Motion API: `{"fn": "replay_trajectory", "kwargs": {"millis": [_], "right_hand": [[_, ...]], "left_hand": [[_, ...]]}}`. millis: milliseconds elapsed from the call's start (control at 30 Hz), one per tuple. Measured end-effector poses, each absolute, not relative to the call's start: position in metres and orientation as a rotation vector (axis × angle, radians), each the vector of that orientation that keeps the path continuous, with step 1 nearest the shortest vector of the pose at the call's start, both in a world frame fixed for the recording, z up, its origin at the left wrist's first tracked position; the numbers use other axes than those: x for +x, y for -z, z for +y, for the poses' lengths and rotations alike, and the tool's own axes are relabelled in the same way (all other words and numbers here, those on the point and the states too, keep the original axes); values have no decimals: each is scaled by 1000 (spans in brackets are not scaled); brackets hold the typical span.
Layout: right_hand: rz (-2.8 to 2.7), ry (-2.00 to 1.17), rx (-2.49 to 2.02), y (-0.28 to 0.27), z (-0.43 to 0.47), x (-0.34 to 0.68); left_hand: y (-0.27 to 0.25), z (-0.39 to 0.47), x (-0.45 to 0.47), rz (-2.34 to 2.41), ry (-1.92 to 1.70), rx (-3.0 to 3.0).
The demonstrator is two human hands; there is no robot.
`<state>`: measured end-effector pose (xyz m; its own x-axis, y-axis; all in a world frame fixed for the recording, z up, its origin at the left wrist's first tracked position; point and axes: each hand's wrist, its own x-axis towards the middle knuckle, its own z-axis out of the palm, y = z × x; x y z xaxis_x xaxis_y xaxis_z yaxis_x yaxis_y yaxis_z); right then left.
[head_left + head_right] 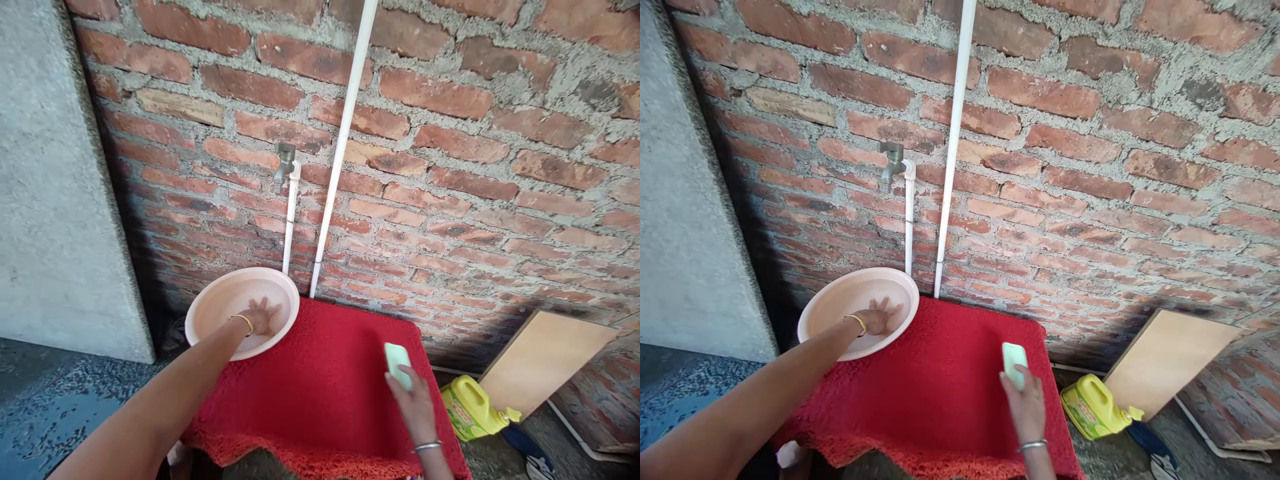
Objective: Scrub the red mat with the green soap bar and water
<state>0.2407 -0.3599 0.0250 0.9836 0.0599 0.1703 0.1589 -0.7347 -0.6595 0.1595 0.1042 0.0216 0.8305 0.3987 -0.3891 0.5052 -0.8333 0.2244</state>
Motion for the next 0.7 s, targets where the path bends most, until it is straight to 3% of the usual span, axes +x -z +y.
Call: {"fn": "replay_trajectory", "kwargs": {"millis": [167, 300, 467, 700], "right_hand": [[-528, -64, -2262, -23, -240, 171], [-691, -88, -2385, -21, -204, 147], [-643, -53, -2458, -13, -234, 161], [-348, 37, -2479, -3, -348, 208]], "left_hand": [[-23, 104, 161, 757, 644, 2628], [-17, 105, 163, 794, 640, 2630], [-10, 109, 168, 809, 677, 2646], [-11, 109, 162, 761, 581, 2684]]}}
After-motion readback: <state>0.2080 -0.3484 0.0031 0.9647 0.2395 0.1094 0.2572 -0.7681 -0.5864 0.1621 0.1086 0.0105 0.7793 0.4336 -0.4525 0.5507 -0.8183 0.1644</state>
